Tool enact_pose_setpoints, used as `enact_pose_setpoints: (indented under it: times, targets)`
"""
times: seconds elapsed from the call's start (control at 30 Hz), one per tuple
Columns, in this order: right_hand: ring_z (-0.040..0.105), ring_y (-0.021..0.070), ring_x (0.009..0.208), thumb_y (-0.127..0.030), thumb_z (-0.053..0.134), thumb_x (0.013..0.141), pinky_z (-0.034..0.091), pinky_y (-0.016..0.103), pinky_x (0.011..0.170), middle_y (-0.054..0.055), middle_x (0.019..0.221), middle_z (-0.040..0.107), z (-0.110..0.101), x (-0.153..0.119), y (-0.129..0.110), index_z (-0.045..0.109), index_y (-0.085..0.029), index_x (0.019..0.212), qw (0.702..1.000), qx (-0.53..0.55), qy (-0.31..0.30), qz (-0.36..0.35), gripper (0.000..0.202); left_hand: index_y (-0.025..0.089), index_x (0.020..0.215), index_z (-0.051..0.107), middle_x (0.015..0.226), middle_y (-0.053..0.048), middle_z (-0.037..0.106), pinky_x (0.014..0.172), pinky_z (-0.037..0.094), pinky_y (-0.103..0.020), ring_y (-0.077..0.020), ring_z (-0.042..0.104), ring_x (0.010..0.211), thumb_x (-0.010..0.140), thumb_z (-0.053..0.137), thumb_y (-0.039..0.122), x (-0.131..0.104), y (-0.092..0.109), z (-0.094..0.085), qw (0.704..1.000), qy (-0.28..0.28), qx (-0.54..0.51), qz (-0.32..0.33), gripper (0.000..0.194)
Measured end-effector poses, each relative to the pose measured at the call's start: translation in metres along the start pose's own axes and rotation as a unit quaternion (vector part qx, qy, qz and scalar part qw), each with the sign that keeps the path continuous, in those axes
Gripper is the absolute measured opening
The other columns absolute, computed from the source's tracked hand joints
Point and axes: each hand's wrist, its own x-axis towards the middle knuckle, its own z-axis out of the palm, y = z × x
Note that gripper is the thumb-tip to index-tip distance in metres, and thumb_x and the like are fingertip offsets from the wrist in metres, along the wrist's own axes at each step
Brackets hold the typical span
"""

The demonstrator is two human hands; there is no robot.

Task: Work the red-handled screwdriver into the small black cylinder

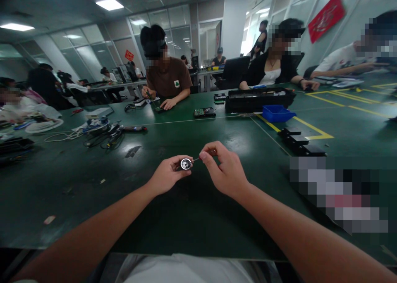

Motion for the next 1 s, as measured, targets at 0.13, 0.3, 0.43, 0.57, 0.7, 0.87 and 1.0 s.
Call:
enact_pose_setpoints:
  times: [0.13, 0.3, 0.43, 0.57, 0.7, 0.87, 1.0]
  targets:
    - [0.06, 0.0136, 0.055, -0.037, 0.059, 0.094, 0.042, 0.026, 0.053, -0.001, 0.064, 0.064, -0.0005, 0.0015, 0.0005, 0.061, -0.021, 0.081, 0.998, -0.048, 0.044, 0.01, 0.021, 0.023, 0.116, 0.069, 0.12, -0.005, 0.068, 0.105, 0.043, -0.037, -0.0228, 0.061, 0.114, 0.077, 0.078, 0.02, -0.0021, 0.0014, 0.0007, 0.998, 0.008, 0.046, 0.031, 0.04]
    - [0.056, 0.0124, 0.049, -0.038, 0.067, 0.088, 0.04, 0.026, 0.05, -0.003, 0.059, 0.061, -0.0022, 0.002, -0.0004, 0.059, -0.021, 0.073, 0.995, -0.088, 0.046, -0.016, 0.024, 0.024, 0.116, 0.07, 0.116, -0.003, 0.069, 0.105, 0.041, -0.037, -0.023, 0.062, 0.113, 0.08, 0.077, 0.027, -0.0041, 0.0057, 0.002, 0.996, -0.013, 0.085, 0.035, 0.037]
    - [0.064, 0.0162, 0.069, -0.024, 0.054, 0.094, 0.049, 0.029, 0.063, 0.003, 0.08, 0.066, -0.0019, 0.0017, -0.0045, 0.057, -0.021, 0.095, 0.996, -0.062, -0.02, -0.06, 0.005, 0.023, 0.114, 0.07, 0.115, -0.002, 0.07, 0.103, 0.042, -0.035, -0.0223, 0.062, 0.112, 0.079, 0.077, 0.023, -0.0022, 0.0022, 0.0009, 0.995, 0.001, 0.094, 0.03, 0.036]
    - [0.067, 0.0195, 0.081, -0.02, 0.051, 0.093, 0.054, 0.034, 0.073, 0.006, 0.091, 0.065, -0.0016, 0.0003, -0.0023, 0.052, -0.021, 0.109, 0.995, -0.049, -0.056, -0.073, 0.017, 0.022, 0.115, 0.07, 0.115, -0.003, 0.07, 0.103, 0.042, -0.034, -0.0222, 0.062, 0.111, 0.079, 0.076, 0.022, -0.0009, -0.0013, -0.0003, 0.995, 0.006, 0.09, 0.038, 0.037]
    - [0.069, 0.0212, 0.081, -0.022, 0.053, 0.092, 0.054, 0.035, 0.072, 0.007, 0.091, 0.067, -0.0015, -0.001, 0.0018, 0.049, -0.019, 0.117, 0.997, -0.055, -0.014, -0.057, 0.026, 0.023, 0.116, 0.069, 0.116, -0.002, 0.069, 0.104, 0.042, -0.034, -0.0218, 0.062, 0.113, 0.08, 0.076, 0.024, -0.001, 0.0002, -0.0006, 0.995, 0.014, 0.092, 0.047, 0.037]
    - [0.068, 0.0188, 0.075, -0.024, 0.047, 0.096, 0.05, 0.031, 0.067, 0.005, 0.085, 0.069, -0.0045, 0.0021, -0.0019, 0.058, -0.02, 0.102, 0.993, -0.084, -0.06, -0.063, 0.014, 0.024, 0.116, 0.069, 0.117, -0.003, 0.069, 0.105, 0.042, -0.037, -0.0226, 0.062, 0.113, 0.079, 0.076, 0.022, -0.0007, -0.0012, -0.0026, 0.992, 0.027, 0.11, 0.045, 0.038]
    - [0.062, 0.0137, 0.055, -0.034, 0.043, 0.1, 0.043, 0.027, 0.055, 0.001, 0.074, 0.07, -0.0039, 0.0031, -0.0032, 0.064, -0.022, 0.099, 0.99, -0.105, -0.088, -0.039, 0.024, 0.027, 0.118, 0.069, 0.116, -0.003, 0.069, 0.103, 0.043, -0.039, -0.0229, 0.062, 0.11, 0.08, 0.075, 0.023, -0.0012, -0.0018, -0.0035, 0.989, 0.021, 0.139, 0.037, 0.039]
